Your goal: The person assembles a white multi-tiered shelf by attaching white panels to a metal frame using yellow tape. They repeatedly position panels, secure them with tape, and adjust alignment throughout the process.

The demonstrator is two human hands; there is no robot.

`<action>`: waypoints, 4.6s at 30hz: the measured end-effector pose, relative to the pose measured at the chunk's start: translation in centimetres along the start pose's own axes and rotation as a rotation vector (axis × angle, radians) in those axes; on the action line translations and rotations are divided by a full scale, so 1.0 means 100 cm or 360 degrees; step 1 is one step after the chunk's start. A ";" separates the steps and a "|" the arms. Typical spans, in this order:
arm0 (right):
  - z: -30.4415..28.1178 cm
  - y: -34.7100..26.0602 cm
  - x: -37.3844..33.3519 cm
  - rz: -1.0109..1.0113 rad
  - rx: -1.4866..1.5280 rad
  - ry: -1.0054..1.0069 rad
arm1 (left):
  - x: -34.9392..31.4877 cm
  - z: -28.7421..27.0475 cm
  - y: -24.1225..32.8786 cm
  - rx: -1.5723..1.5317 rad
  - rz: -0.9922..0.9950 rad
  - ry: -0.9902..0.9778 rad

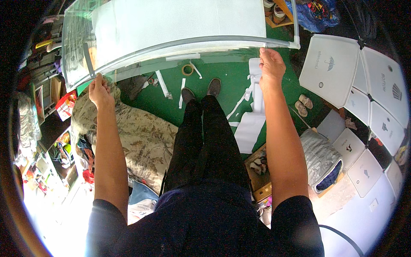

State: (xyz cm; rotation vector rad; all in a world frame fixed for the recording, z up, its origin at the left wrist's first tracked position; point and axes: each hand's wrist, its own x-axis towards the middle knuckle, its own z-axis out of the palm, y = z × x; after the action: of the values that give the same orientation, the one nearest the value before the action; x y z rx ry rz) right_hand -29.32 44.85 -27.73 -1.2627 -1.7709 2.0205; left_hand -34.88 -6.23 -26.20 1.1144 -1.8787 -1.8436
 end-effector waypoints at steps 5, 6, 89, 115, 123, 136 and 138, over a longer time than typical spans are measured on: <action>0.001 0.000 -0.002 -0.0011 -0.0056 0.0037 | 0.000 0.000 0.000 0.0038 -0.0001 -0.0034; 0.002 -0.001 -0.002 0.0002 -0.0082 0.0049 | 0.001 -0.001 0.000 0.0039 0.0009 -0.0030; 0.012 -0.009 0.011 0.0122 -0.0185 0.0126 | 0.008 0.010 -0.005 0.0071 0.0002 -0.0039; 0.012 -0.002 0.013 0.0025 -0.0194 0.0124 | 0.009 0.009 -0.005 0.0086 -0.0029 -0.0064; 0.012 0.000 0.016 0.0023 -0.0214 0.0152 | 0.011 0.009 -0.006 0.0090 -0.0042 -0.0055; 0.013 -0.002 0.013 0.0050 -0.0244 0.0176 | 0.011 0.012 -0.004 0.0034 -0.0056 -0.0025; 0.011 0.000 0.016 0.0060 -0.0224 0.0157 | 0.007 0.013 0.000 0.0035 -0.0064 -0.0014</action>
State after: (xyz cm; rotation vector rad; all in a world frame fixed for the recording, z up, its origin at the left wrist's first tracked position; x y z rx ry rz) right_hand -31.11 45.03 -28.55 -1.4199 -1.8846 1.8457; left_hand -36.22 -5.71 -26.65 1.1615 -1.8995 -1.8563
